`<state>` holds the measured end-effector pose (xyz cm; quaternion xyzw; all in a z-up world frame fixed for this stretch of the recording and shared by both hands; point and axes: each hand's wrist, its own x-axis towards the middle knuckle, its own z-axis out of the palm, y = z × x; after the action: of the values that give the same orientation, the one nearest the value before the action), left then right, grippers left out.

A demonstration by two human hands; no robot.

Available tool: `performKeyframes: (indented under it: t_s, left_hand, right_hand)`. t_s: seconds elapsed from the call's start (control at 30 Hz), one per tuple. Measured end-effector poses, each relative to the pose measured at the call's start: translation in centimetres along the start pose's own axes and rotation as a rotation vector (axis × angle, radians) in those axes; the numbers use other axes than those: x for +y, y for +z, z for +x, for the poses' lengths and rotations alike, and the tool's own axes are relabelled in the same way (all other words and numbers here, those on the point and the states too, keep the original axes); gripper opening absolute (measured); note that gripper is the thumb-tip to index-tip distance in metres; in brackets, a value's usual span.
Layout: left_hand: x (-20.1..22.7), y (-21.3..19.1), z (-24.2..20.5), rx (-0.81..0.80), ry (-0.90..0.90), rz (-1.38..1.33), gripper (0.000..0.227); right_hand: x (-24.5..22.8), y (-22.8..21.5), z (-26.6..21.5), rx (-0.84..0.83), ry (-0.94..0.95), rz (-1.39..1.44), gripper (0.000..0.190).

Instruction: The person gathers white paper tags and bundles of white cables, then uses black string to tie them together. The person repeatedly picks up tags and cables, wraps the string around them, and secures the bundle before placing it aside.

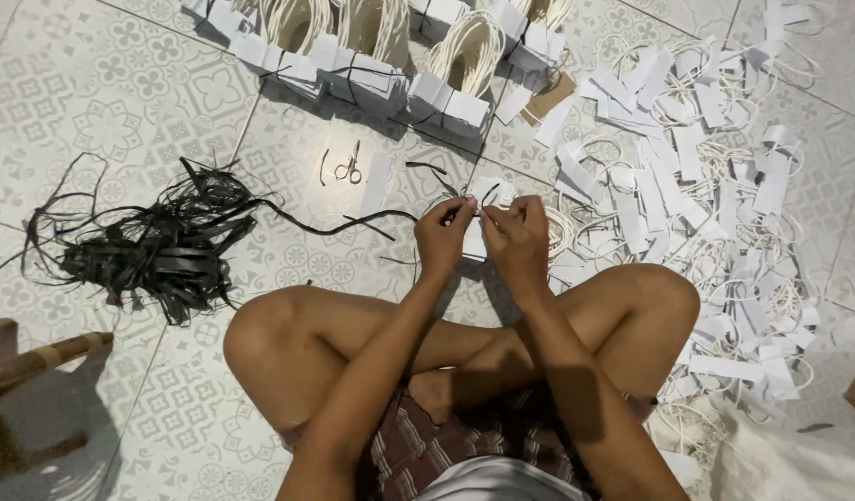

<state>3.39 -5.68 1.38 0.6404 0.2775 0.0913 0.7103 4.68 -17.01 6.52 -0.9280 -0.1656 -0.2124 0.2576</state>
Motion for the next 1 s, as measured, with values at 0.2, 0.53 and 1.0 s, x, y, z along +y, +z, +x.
performKeyframes:
  t_s: [0.2, 0.53, 1.0]
  left_hand:
    - [0.3, -0.4, -0.7, -0.002, 0.011, 0.037, 0.025]
    - [-0.2, -1.1, -0.3, 0.038, 0.181, 0.244, 0.023]
    - [-1.7, -0.4, 1.1, -0.199, -0.082, -0.395, 0.006]
  right_hand:
    - [0.6, -0.9, 0.3, -0.194, 0.219, 0.404, 0.004]
    - [3.3, 0.4, 1.4, -0.513, 0.7, 0.824, 0.013]
    - [3.6, 0.5, 1.7, -0.591, 0.434, 0.427, 0.01]
